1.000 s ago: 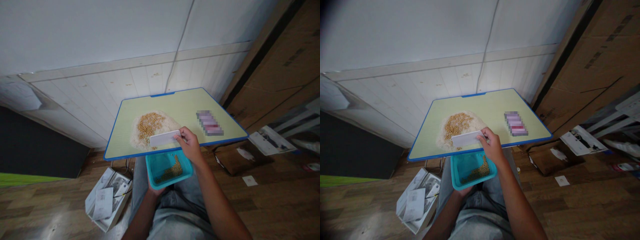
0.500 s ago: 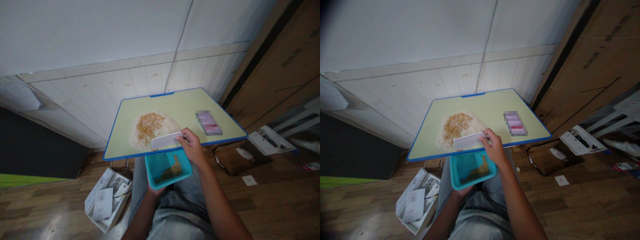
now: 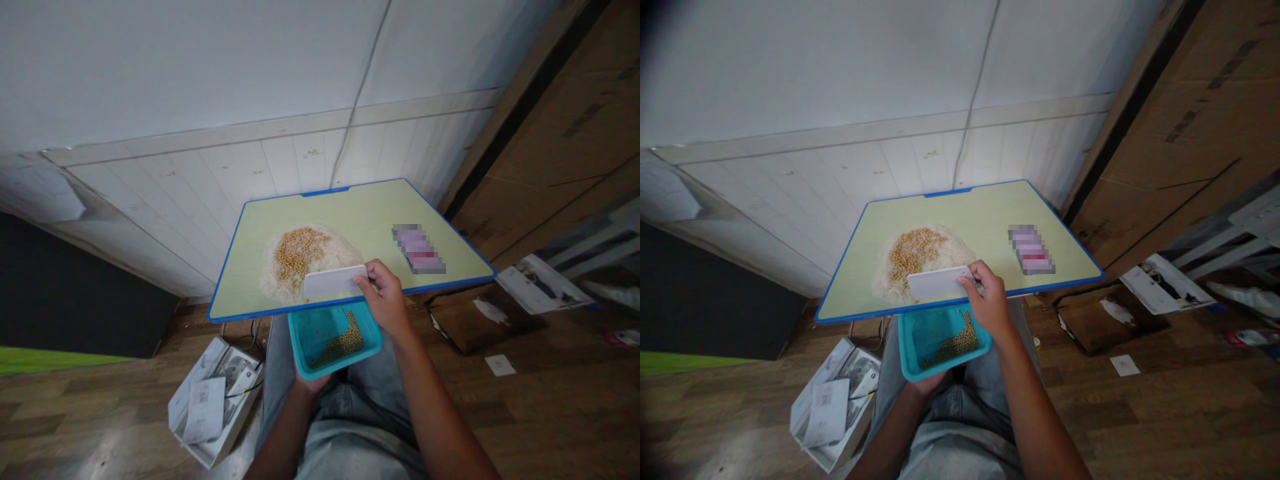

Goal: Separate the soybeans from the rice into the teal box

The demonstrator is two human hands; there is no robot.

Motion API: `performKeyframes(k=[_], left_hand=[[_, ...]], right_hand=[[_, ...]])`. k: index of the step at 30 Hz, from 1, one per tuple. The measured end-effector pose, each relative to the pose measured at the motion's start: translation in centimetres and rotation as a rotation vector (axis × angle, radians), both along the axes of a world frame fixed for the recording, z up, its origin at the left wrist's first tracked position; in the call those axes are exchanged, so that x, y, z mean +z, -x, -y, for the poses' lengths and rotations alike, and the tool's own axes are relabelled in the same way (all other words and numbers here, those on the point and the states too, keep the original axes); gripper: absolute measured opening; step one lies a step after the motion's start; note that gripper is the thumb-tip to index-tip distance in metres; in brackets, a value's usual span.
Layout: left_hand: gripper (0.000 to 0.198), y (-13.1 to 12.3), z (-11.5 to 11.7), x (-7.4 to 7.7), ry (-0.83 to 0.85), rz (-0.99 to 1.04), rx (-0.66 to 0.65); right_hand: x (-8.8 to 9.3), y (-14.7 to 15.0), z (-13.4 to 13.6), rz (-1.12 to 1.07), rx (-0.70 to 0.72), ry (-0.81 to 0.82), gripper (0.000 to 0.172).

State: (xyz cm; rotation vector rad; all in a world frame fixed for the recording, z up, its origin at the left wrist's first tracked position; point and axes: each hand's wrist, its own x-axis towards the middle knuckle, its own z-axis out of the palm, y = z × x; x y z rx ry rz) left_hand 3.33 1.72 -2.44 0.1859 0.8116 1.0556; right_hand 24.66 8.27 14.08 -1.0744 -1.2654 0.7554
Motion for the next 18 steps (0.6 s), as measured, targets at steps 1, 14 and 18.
performKeyframes(k=[1,14,18], left_hand=[[0.062,0.0,0.0,0.0,0.010,-0.004,0.009],[0.070,0.3,0.0,1.0,0.098,0.123,-0.033],[0.070,0.9,0.2,0.2,0.015,0.174,-0.074]], right_hand=[[0.1,0.2,0.0,0.004,0.003,-0.002,0.036],[-0.3,0.0,0.4,-0.005,0.015,0.023,0.037],[-0.5,0.3,0.7,-0.060,-0.124,0.019,0.037]])
